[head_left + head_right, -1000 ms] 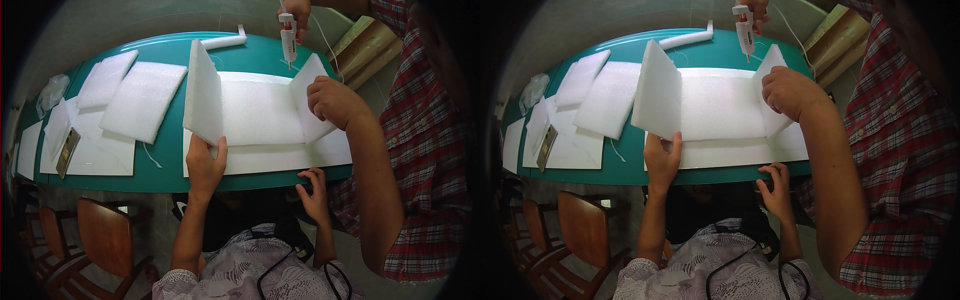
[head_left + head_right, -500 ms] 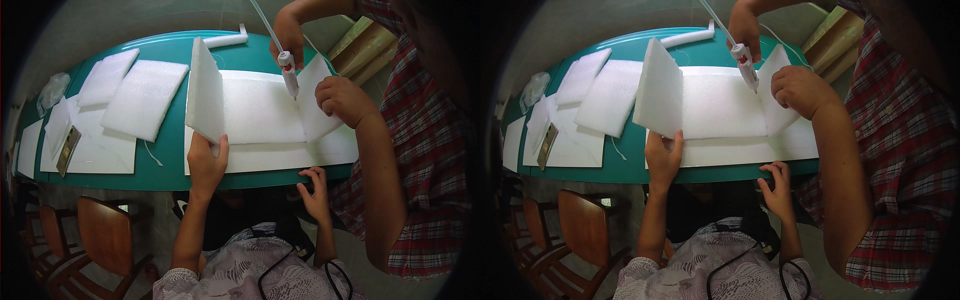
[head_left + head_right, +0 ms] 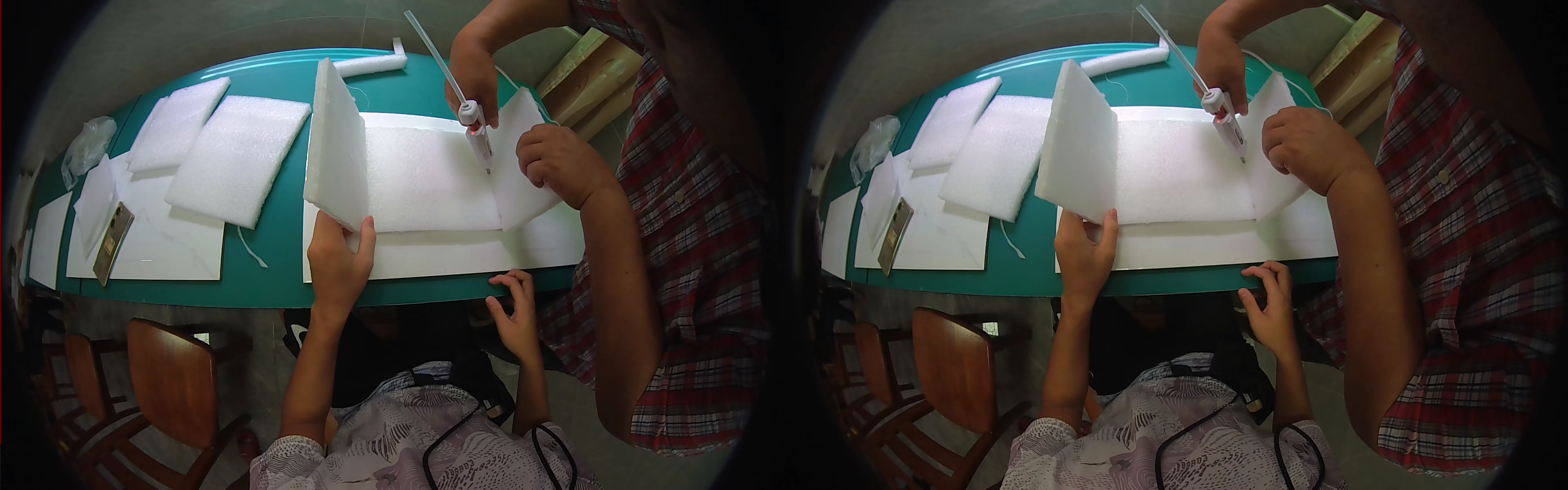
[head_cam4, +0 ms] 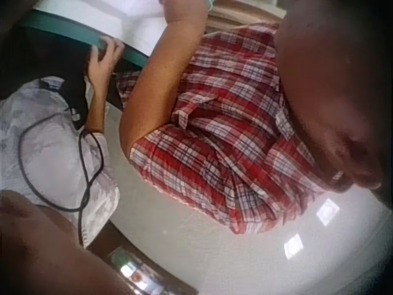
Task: The person positions and holds foam panels together by hand while hot glue is applied with a glue gun to join the pieces.
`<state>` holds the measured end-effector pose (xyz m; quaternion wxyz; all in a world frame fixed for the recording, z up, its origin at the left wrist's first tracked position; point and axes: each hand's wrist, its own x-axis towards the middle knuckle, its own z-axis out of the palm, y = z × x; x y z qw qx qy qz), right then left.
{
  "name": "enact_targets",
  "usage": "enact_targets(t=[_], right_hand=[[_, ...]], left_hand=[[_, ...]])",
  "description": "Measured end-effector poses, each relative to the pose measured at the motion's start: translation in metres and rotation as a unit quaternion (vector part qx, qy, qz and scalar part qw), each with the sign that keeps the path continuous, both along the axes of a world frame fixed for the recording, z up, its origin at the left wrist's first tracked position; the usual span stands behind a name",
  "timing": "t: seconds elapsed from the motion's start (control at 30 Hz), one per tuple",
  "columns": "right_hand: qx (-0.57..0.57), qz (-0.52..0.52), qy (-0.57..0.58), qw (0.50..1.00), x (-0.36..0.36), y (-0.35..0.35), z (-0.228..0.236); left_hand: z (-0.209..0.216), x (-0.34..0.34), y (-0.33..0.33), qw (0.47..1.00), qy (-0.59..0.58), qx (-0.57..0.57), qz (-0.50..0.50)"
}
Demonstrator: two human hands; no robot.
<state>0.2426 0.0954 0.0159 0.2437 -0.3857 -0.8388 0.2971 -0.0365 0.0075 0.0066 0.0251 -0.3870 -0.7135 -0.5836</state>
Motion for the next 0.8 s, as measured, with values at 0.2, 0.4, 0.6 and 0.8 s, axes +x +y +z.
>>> enact_targets(t=[0.2,0.4,0.6,0.8], right_hand=[[0.002,-0.013,0.000,1.000,0.0060,-0.0013,0.0034],[0.005,-0.012,-0.002,1.000,0.0069,-0.0011,0.0019],[0.008,-0.015,-0.009,1.000,0.0079,-0.0017,0.0009],[0.009,-0.012,0.000,1.000,0.0074,-0.0018,-0.0005]], left_hand=[[0.0036,0.0042,0.0048,1.000,0.003,0.002,-0.014],[0.0023,0.0045,0.0039,1.000,0.001,0.003,-0.009],[0.0019,0.0048,0.0044,1.000,0.007,0.001,-0.009],[0.0015,0.0040,0.0022,1.000,0.001,-0.003,-0.013]])
